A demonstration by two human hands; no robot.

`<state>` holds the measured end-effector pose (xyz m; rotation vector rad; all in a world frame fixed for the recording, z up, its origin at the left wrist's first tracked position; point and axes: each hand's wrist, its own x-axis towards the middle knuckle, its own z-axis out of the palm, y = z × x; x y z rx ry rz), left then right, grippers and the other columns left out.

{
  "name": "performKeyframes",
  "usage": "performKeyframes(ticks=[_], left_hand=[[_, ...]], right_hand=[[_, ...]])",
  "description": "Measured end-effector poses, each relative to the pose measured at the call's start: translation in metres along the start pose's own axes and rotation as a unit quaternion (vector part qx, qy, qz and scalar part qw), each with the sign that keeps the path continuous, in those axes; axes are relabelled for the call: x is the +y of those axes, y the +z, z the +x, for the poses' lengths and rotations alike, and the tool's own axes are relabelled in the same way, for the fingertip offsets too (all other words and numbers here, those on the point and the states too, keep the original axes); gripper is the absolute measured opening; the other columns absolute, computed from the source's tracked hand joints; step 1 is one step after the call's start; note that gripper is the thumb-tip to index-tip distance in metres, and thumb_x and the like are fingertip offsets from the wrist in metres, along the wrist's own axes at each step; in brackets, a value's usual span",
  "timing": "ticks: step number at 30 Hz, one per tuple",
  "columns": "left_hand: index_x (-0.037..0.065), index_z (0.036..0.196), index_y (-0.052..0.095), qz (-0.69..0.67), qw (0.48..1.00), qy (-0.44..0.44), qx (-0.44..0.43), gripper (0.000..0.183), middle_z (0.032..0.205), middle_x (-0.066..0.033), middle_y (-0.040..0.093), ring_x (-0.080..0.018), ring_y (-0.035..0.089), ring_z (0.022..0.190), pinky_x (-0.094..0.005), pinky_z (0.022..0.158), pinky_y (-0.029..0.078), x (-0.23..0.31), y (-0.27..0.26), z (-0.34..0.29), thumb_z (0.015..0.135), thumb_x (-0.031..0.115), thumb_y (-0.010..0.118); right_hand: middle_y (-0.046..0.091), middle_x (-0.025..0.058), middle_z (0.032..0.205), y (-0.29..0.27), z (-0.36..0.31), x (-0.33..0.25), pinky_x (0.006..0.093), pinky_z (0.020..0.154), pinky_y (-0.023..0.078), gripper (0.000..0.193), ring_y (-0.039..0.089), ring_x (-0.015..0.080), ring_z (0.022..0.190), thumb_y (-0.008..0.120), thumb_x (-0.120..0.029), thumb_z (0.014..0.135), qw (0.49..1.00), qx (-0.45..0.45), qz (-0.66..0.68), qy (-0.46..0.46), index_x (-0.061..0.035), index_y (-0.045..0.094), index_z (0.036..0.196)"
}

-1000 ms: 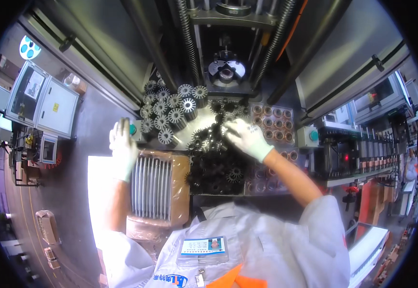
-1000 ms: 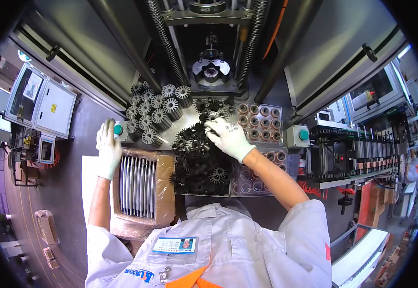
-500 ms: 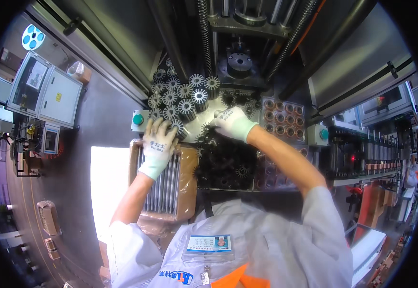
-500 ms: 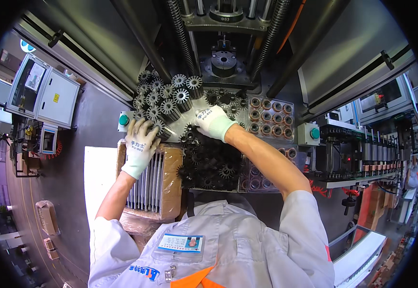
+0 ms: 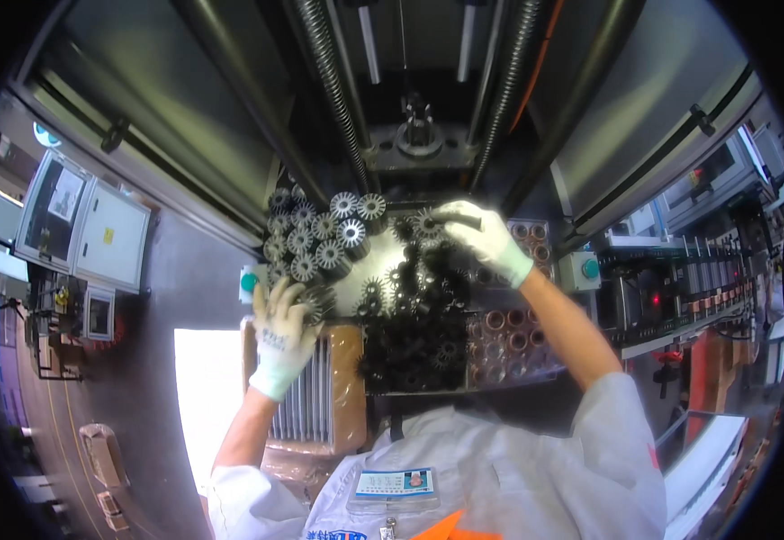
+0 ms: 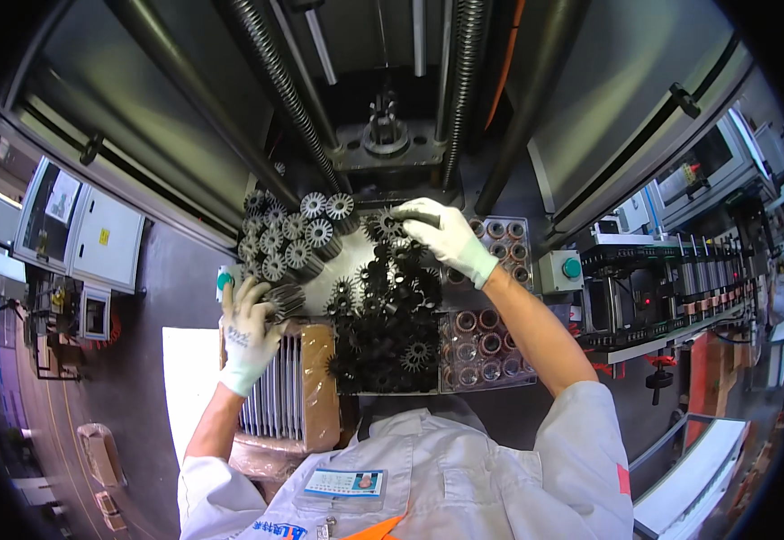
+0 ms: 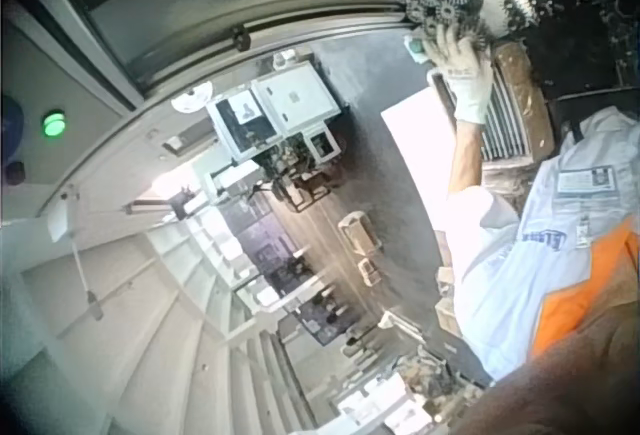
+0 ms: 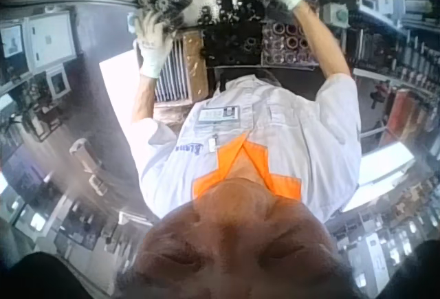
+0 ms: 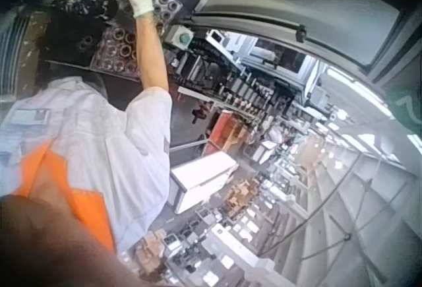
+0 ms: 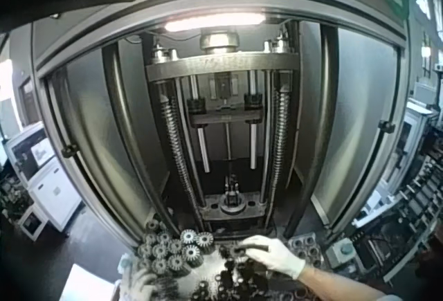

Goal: The person unloads assembled motor rotors from a conveyor into a container, unpacks rotor cores and parts from boxes, and assembles shafts, rotor cores, and commutators using a press machine.

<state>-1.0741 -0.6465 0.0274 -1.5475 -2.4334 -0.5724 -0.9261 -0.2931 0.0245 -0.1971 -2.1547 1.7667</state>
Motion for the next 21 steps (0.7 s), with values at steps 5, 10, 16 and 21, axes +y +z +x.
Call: performKeyframes(ticks=[5, 10, 16, 21], left_hand=[[0.002, 0.094, 0.053, -0.252, 0.953, -0.162, 0.047, 0.036, 0.131, -0.0187, 0.058, -0.0302, 0.059, 0.116, -0.0363, 0.091, 0.053, 0.029, -0.032, 0.044, 0.073, -0.002, 0.081], [0.002, 0.095, 0.053, -0.262, 0.955, -0.082, 0.110, 0.037, 0.131, -0.0180, 0.057, -0.0251, 0.062, 0.107, -0.0337, 0.084, 0.055, 0.037, -0.009, 0.074, 0.073, 0.000, 0.083], [0.002, 0.094, 0.054, -0.276, 0.954, -0.039, 0.110, 0.035, 0.132, -0.0177, 0.058, -0.0232, 0.064, 0.104, -0.0319, 0.083, 0.055, 0.049, 0.003, 0.117, 0.074, 0.002, 0.083], [0.000, 0.095, 0.056, -0.262, 0.953, -0.018, 0.153, 0.035, 0.128, -0.0158, 0.062, -0.0184, 0.063, 0.093, -0.0321, 0.078, 0.053, 0.045, 0.017, 0.175, 0.074, 0.006, 0.084]], right_hand=[[0.072, 0.0048, 0.101, -0.015, 0.063, -0.030, 0.0240, 0.084, 0.051, 0.034, 0.063, 0.0085, 0.093, 0.066, -0.002, 0.090, 0.989, 0.146, 0.021, -0.026, 0.0009, 0.067, 0.124], [0.070, 0.0047, 0.093, -0.013, 0.132, -0.009, 0.0204, 0.076, 0.050, 0.040, 0.061, 0.0064, 0.082, 0.065, 0.002, 0.086, 0.961, 0.248, 0.119, -0.035, 0.0010, 0.066, 0.126], [0.075, 0.0121, 0.104, -0.036, 0.181, 0.025, 0.0283, 0.091, 0.052, 0.042, 0.070, 0.0195, 0.099, 0.060, 0.003, 0.077, 0.962, 0.267, -0.039, 0.051, -0.0039, 0.073, 0.116], [0.069, 0.0196, 0.119, -0.026, 0.154, -0.002, 0.0430, 0.100, 0.050, 0.041, 0.066, 0.0344, 0.111, 0.062, -0.018, 0.085, 0.938, 0.274, -0.210, 0.043, -0.0055, 0.066, 0.124]])
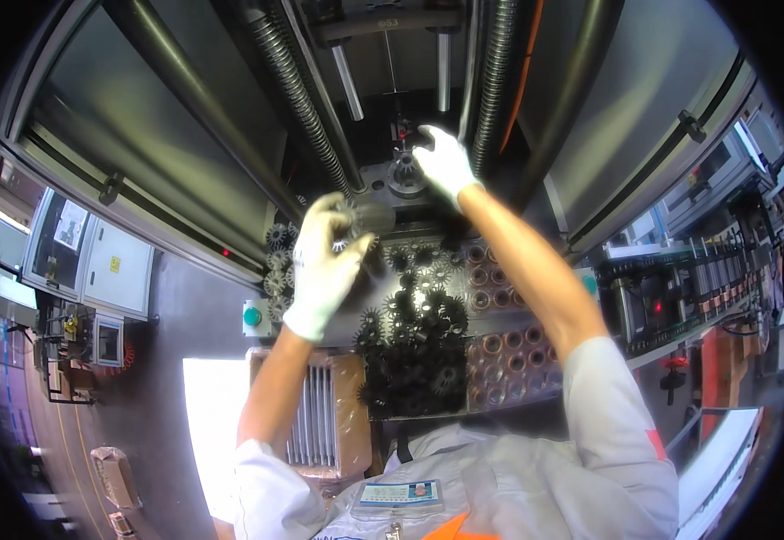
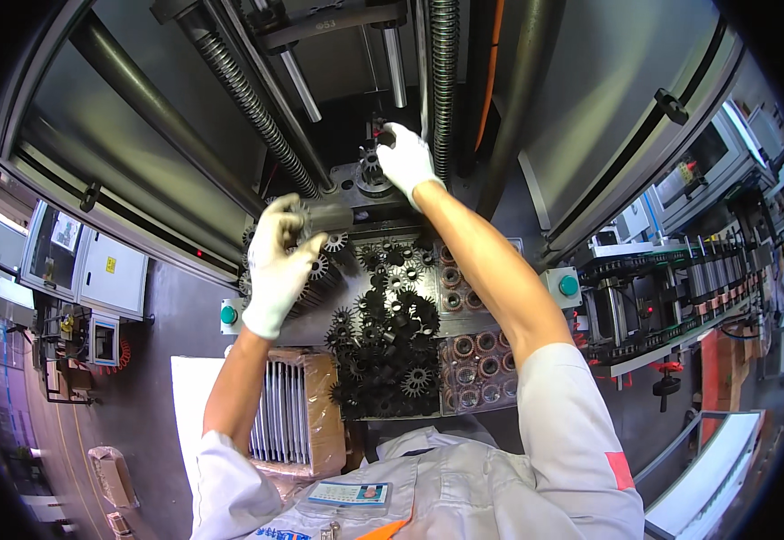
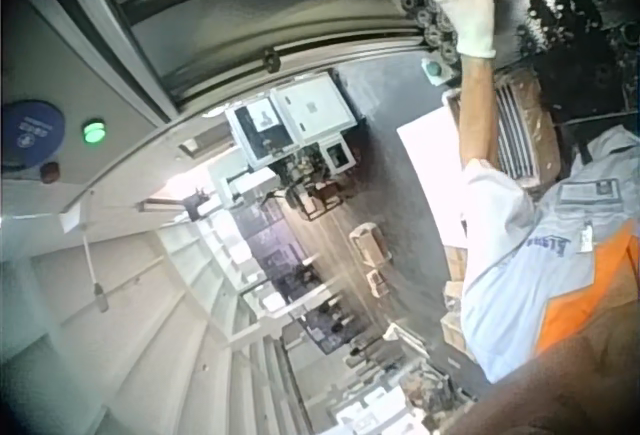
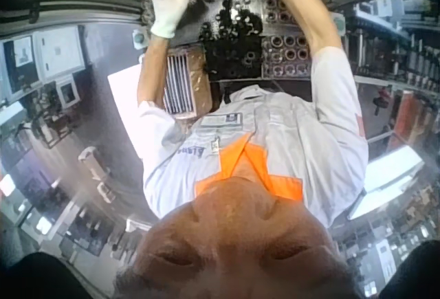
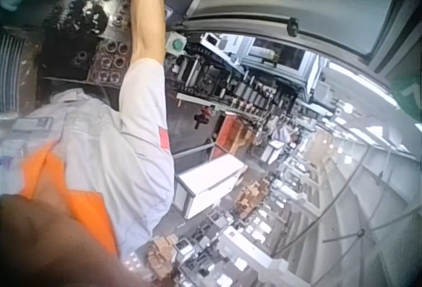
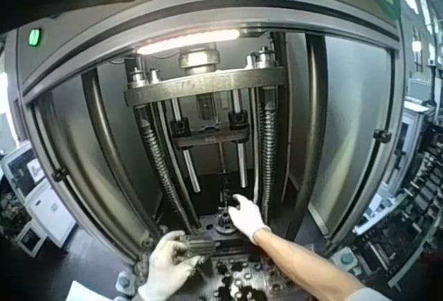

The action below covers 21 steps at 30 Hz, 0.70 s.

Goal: The person unloads assembled motor rotors from a conveyor into a container, unpacks rotor cores and parts from boxes, and assembles shafts, rotor cores, and commutators using a press machine.

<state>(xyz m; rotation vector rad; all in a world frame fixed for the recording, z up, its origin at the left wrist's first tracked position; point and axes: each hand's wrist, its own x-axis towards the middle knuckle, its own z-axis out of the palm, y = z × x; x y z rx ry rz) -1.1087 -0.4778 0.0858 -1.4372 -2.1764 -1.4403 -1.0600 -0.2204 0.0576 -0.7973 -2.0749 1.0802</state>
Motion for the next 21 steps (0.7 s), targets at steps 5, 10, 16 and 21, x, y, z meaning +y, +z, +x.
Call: performKeyframes(ticks=[5, 10, 16, 21], left_hand=[[0.000, 0.095, 0.059, -0.004, 0.999, 0.049, 0.022, 0.032, 0.123, -0.0162, 0.062, -0.0233, 0.064, 0.096, -0.0328, 0.082, 0.052, -0.001, 0.039, 0.066, 0.074, 0.006, 0.082], [0.001, 0.102, 0.059, 0.030, 0.992, 0.109, -0.055, 0.034, 0.128, -0.0185, 0.059, -0.0323, 0.063, 0.108, -0.0367, 0.091, 0.052, -0.009, 0.062, 0.105, 0.075, 0.001, 0.080], [0.000, 0.104, 0.061, 0.084, 0.954, 0.183, -0.224, 0.032, 0.116, -0.0177, 0.066, -0.0348, 0.066, 0.103, -0.0389, 0.088, 0.052, 0.000, 0.062, 0.157, 0.078, 0.006, 0.078], [0.001, 0.107, 0.065, 0.134, 0.962, 0.108, -0.211, 0.033, 0.091, -0.0179, 0.070, -0.0291, 0.070, 0.085, -0.0378, 0.077, 0.053, -0.009, 0.070, 0.159, 0.078, 0.010, 0.079]], right_hand=[[0.066, 0.0172, 0.112, -0.028, -0.092, 0.022, 0.0389, 0.092, 0.051, 0.040, 0.065, 0.0317, 0.105, 0.065, -0.022, 0.090, 0.996, -0.058, -0.005, -0.073, -0.0059, 0.064, 0.126], [0.063, 0.0164, 0.116, -0.065, -0.162, 0.056, 0.0388, 0.093, 0.049, 0.036, 0.063, 0.0315, 0.105, 0.062, -0.024, 0.094, 0.983, -0.178, -0.009, -0.042, -0.0058, 0.065, 0.125], [0.064, 0.0158, 0.110, -0.074, -0.190, 0.078, 0.0370, 0.092, 0.048, 0.035, 0.064, 0.0310, 0.102, 0.064, -0.026, 0.094, 0.975, -0.220, 0.023, -0.005, -0.0033, 0.066, 0.120], [0.065, 0.0162, 0.109, -0.072, -0.199, 0.075, 0.0366, 0.088, 0.049, 0.032, 0.064, 0.0301, 0.096, 0.062, -0.024, 0.094, 0.972, -0.231, 0.045, -0.025, -0.0032, 0.067, 0.119]])
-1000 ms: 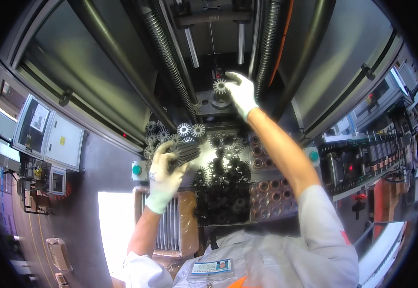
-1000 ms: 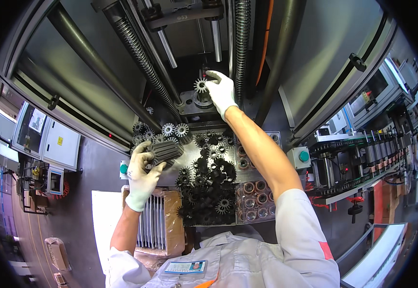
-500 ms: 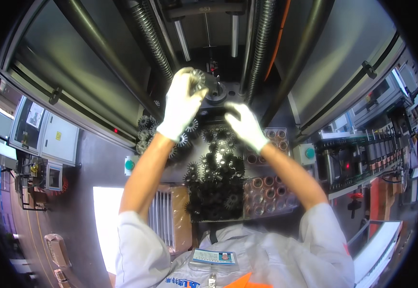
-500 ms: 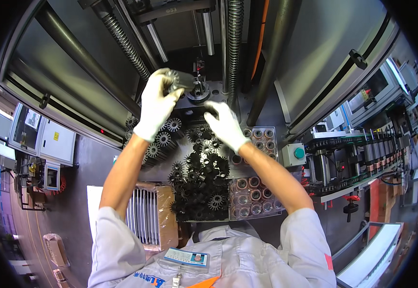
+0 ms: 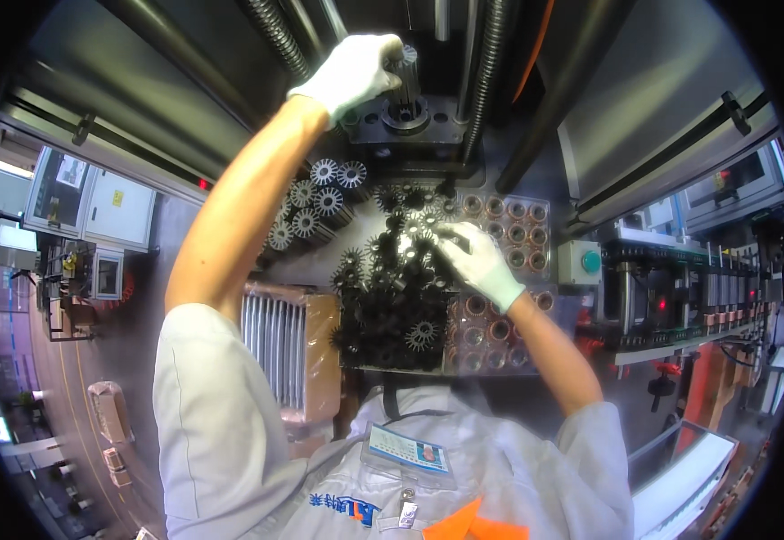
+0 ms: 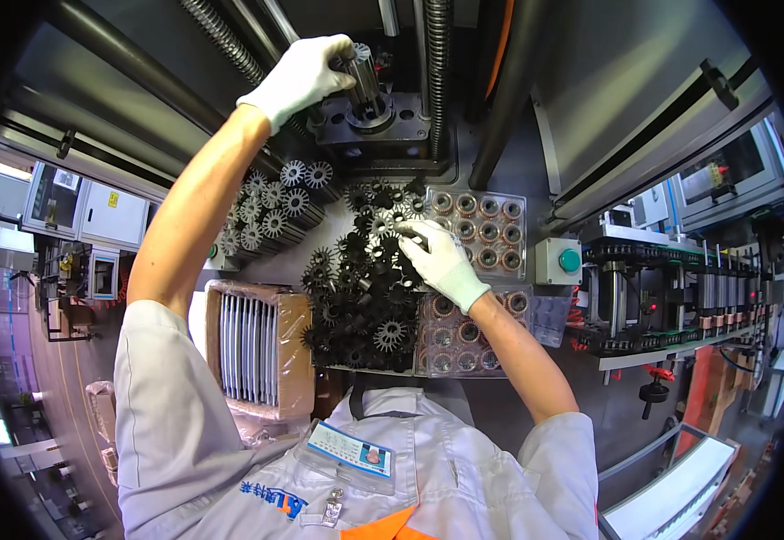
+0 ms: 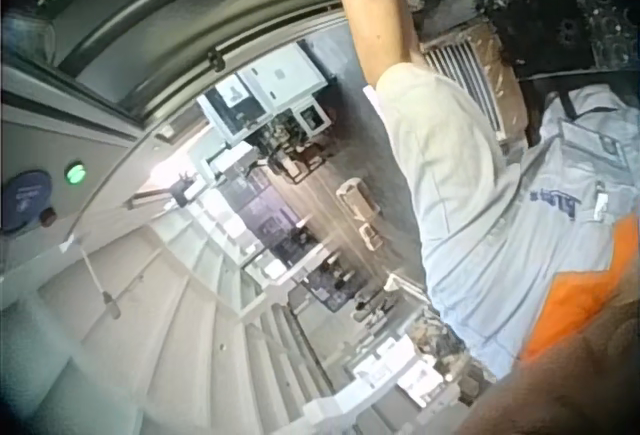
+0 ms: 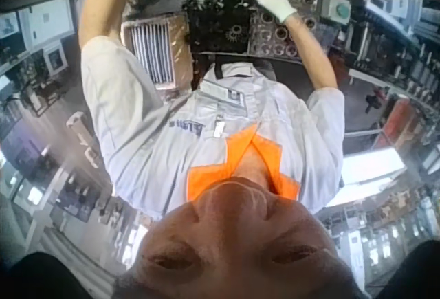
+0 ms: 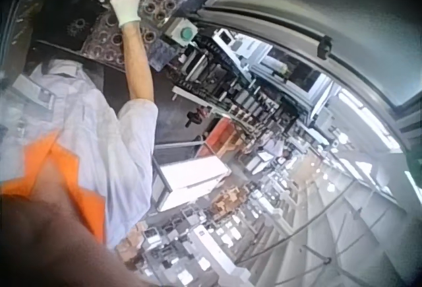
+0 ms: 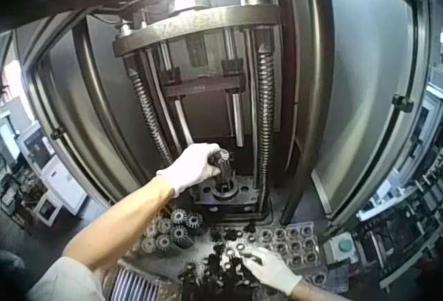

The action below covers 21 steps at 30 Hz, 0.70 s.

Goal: The person unloads assembled motor rotors from a conveyor into a container, unpacks rotor cores and parts from boxes, and assembles shafts, rotor cores, and commutators using a press machine.

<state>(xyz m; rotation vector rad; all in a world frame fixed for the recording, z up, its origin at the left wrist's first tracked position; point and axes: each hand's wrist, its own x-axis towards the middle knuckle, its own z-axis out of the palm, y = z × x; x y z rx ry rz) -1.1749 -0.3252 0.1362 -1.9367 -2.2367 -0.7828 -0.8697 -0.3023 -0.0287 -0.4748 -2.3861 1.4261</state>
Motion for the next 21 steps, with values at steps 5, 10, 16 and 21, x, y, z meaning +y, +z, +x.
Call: performKeyframes(ticks=[5, 10, 16, 21], left_hand=[[0.003, 0.106, 0.069, 0.033, 0.998, -0.002, -0.056, 0.035, 0.091, -0.0162, 0.072, -0.0320, 0.070, 0.089, -0.0386, 0.082, 0.054, -0.007, 0.026, -0.007, 0.076, 0.014, 0.080], [0.010, 0.112, 0.071, 0.156, 0.978, -0.087, -0.106, 0.039, 0.122, -0.0146, 0.065, -0.0342, 0.065, 0.108, -0.0423, 0.092, 0.052, -0.004, 0.054, -0.026, 0.077, 0.023, 0.079], [0.006, 0.126, 0.064, 0.125, 0.992, -0.032, -0.007, 0.050, 0.121, -0.0171, 0.066, -0.0284, 0.070, 0.099, -0.0404, 0.082, 0.056, 0.044, -0.021, -0.141, 0.083, 0.027, 0.076], [0.006, 0.124, 0.067, -0.047, 0.918, -0.363, -0.153, 0.042, 0.106, -0.0158, 0.073, -0.0247, 0.072, 0.094, -0.0361, 0.086, 0.055, 0.024, -0.050, -0.351, 0.086, 0.025, 0.072]], right_hand=[[0.065, 0.0113, 0.104, -0.001, 0.004, -0.023, 0.0393, 0.082, 0.051, 0.030, 0.065, 0.0303, 0.090, 0.061, -0.025, 0.093, 0.997, -0.056, -0.028, 0.036, -0.0092, 0.068, 0.118], [0.063, 0.0092, 0.101, 0.043, 0.027, -0.023, 0.0428, 0.077, 0.051, 0.032, 0.066, 0.0304, 0.088, 0.062, -0.031, 0.092, 0.963, -0.082, -0.176, -0.187, -0.0157, 0.066, 0.120], [0.066, 0.0122, 0.099, 0.090, 0.050, -0.055, 0.0417, 0.071, 0.054, 0.033, 0.069, 0.0277, 0.088, 0.072, -0.028, 0.083, 0.892, -0.175, -0.250, -0.334, -0.0121, 0.068, 0.112], [0.070, 0.0136, 0.092, 0.136, 0.072, -0.049, 0.0456, 0.070, 0.053, 0.017, 0.070, 0.0305, 0.088, 0.070, -0.023, 0.078, 0.854, -0.231, -0.352, -0.306, -0.0104, 0.069, 0.089]])
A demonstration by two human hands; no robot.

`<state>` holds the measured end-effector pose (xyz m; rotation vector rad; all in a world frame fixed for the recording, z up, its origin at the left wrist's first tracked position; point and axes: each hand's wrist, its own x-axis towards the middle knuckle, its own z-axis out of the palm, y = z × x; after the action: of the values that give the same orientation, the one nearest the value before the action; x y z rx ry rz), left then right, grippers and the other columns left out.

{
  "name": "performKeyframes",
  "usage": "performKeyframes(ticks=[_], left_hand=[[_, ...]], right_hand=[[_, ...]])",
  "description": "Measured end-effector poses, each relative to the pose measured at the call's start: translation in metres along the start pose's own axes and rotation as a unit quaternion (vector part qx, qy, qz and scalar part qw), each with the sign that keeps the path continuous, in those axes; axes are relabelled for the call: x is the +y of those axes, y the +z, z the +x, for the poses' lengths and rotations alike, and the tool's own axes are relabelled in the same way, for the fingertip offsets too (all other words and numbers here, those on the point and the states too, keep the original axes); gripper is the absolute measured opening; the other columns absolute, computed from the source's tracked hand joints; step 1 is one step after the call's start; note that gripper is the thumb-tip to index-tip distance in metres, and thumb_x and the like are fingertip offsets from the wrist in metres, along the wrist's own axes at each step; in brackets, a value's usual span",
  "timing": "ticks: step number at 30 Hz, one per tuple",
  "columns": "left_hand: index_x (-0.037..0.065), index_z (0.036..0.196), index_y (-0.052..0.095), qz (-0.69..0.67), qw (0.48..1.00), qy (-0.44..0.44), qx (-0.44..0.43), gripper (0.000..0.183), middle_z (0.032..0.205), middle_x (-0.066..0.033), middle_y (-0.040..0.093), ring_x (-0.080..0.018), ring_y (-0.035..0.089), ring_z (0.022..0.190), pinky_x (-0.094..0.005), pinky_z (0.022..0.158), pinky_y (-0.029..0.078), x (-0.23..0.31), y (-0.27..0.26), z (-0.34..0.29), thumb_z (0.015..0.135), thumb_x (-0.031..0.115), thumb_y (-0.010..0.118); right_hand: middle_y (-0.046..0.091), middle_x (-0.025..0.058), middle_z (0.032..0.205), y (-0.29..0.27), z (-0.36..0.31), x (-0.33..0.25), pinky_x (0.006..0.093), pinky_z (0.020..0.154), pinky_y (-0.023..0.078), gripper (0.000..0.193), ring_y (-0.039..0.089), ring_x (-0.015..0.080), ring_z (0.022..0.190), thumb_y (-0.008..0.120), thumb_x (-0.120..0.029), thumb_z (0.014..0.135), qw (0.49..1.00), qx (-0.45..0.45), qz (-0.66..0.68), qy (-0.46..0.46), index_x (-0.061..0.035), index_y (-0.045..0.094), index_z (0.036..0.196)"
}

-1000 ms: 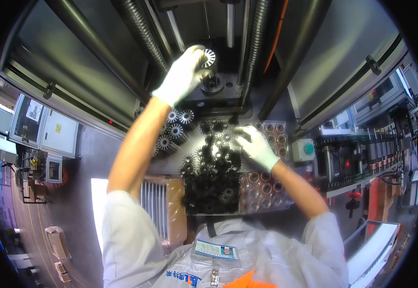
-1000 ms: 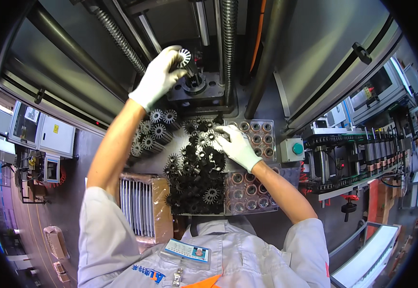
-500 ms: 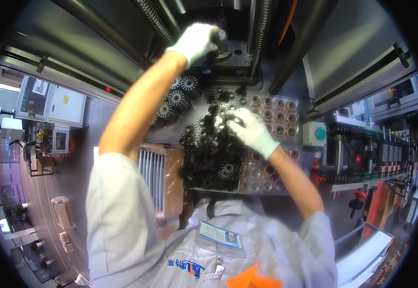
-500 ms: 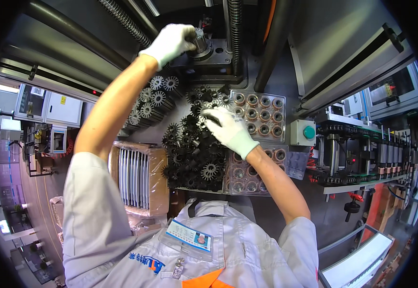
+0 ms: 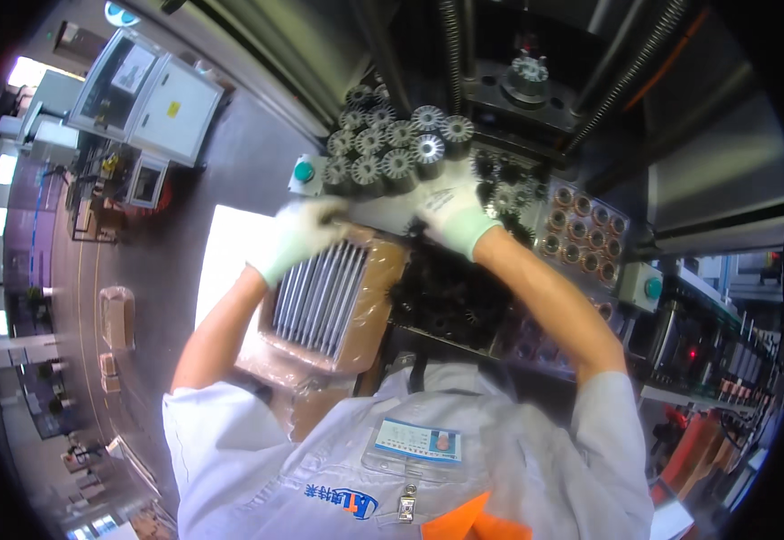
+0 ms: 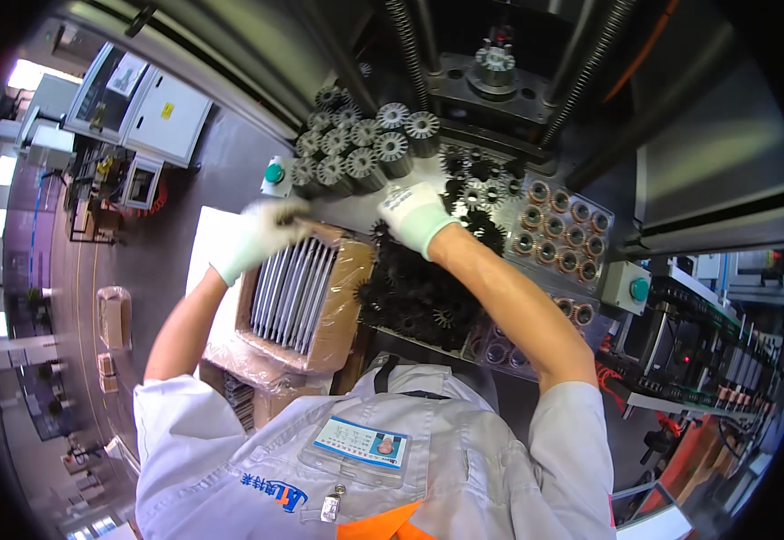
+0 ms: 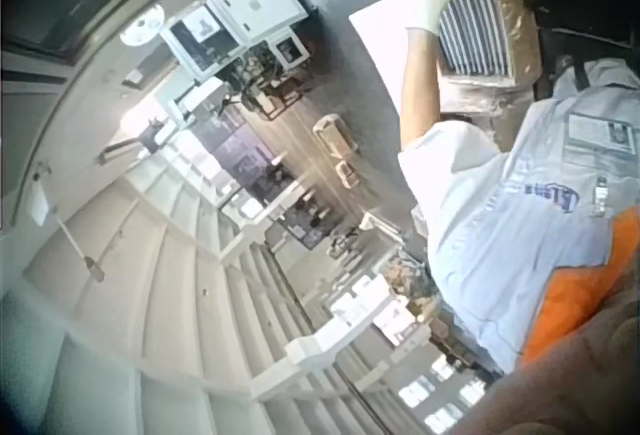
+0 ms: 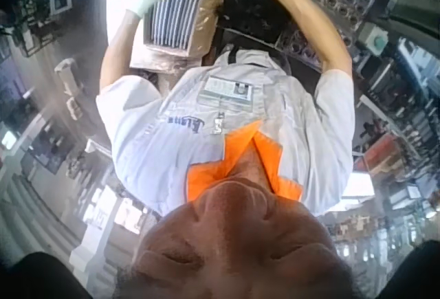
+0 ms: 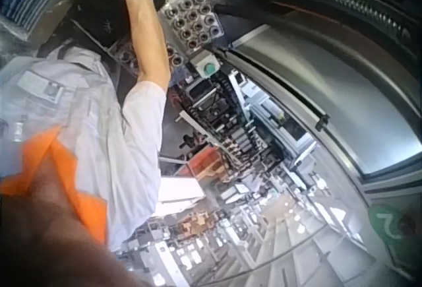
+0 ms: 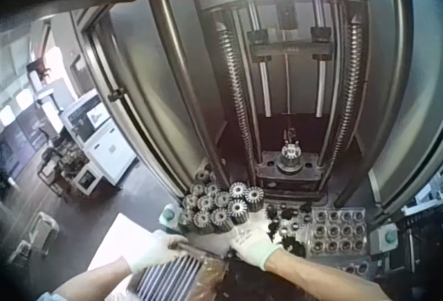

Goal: The person unloads assembled motor rotors from a conveyor into a container, unpacks rotor cores and parts from boxes, and assembles shafts, rotor cores, and commutators using a press machine.

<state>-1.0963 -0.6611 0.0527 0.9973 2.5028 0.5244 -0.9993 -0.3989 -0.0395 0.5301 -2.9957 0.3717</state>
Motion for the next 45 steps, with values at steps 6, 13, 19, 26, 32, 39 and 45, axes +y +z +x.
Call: performKeyframes(ticks=[6, 13, 19, 26, 32, 39, 45], left_hand=[[0.014, 0.128, 0.067, -0.012, 0.999, -0.041, 0.003, 0.046, 0.103, -0.0158, 0.073, -0.0310, 0.070, 0.095, -0.0386, 0.085, 0.054, -0.043, 0.090, -0.033, 0.084, 0.026, 0.072], [0.011, 0.109, 0.069, 0.080, 0.992, 0.028, 0.090, 0.026, 0.106, -0.0145, 0.069, -0.0349, 0.068, 0.088, -0.0455, 0.076, 0.053, -0.062, 0.138, -0.021, 0.085, 0.022, 0.069], [0.007, 0.113, 0.066, 0.077, 0.993, -0.017, 0.087, 0.035, 0.106, -0.0149, 0.067, -0.0344, 0.068, 0.090, -0.0455, 0.076, 0.053, -0.064, 0.131, -0.023, 0.083, 0.026, 0.070], [0.004, 0.126, 0.058, 0.104, 0.985, -0.087, 0.111, 0.054, 0.119, -0.0198, 0.060, -0.0378, 0.062, 0.106, -0.0449, 0.089, 0.051, -0.082, 0.131, -0.025, 0.076, 0.017, 0.073], [0.005, 0.107, 0.062, 0.029, 0.974, -0.170, 0.144, 0.034, 0.105, -0.0168, 0.066, -0.0351, 0.065, 0.098, -0.0437, 0.088, 0.051, -0.069, 0.137, -0.033, 0.075, 0.014, 0.067], [0.002, 0.121, 0.062, -0.357, 0.896, -0.259, 0.052, 0.034, 0.093, -0.0087, 0.068, -0.0140, 0.064, 0.083, -0.0293, 0.075, 0.054, -0.092, 0.124, -0.095, 0.090, 0.016, 0.068], [0.002, 0.115, 0.064, -0.428, 0.872, -0.235, -0.036, 0.031, 0.087, -0.0036, 0.066, -0.0124, 0.063, 0.080, -0.0297, 0.075, 0.051, -0.087, 0.127, -0.139, 0.095, 0.027, 0.067]], right_hand=[[0.074, 0.0108, 0.094, -0.030, -0.018, 0.013, 0.0437, 0.080, 0.054, 0.023, 0.070, 0.0312, 0.090, 0.066, -0.031, 0.086, 0.990, -0.106, 0.059, 0.077, -0.0189, 0.075, 0.104], [0.070, 0.0114, 0.098, -0.073, -0.068, 0.020, 0.0325, 0.082, 0.054, 0.026, 0.068, 0.0230, 0.089, 0.069, -0.006, 0.086, 0.911, 0.085, 0.380, 0.135, -0.0044, 0.073, 0.112], [0.070, 0.0097, 0.106, -0.069, -0.099, 0.019, 0.0286, 0.087, 0.052, 0.024, 0.066, 0.0173, 0.097, 0.069, -0.003, 0.089, 0.873, 0.179, 0.417, 0.179, -0.0005, 0.071, 0.113], [0.069, 0.0044, 0.114, -0.102, -0.090, 0.042, 0.0236, 0.088, 0.050, 0.033, 0.062, 0.0091, 0.100, 0.063, -0.001, 0.095, 0.770, 0.297, 0.509, 0.245, 0.0023, 0.062, 0.128], [0.072, 0.0066, 0.106, -0.136, -0.040, 0.105, 0.0237, 0.080, 0.051, 0.032, 0.063, 0.0087, 0.089, 0.060, -0.003, 0.094, 0.765, 0.378, 0.448, 0.268, 0.0042, 0.065, 0.125], [0.075, 0.0153, 0.107, -0.150, 0.004, 0.157, 0.0293, 0.088, 0.054, 0.032, 0.070, 0.0180, 0.099, 0.060, -0.008, 0.087, 0.791, 0.375, 0.327, 0.356, -0.0025, 0.072, 0.116], [0.066, 0.0227, 0.116, -0.147, 0.003, 0.185, 0.0426, 0.093, 0.054, 0.036, 0.067, 0.0372, 0.101, 0.056, -0.011, 0.088, 0.900, 0.288, 0.034, 0.325, -0.0124, 0.071, 0.121]])
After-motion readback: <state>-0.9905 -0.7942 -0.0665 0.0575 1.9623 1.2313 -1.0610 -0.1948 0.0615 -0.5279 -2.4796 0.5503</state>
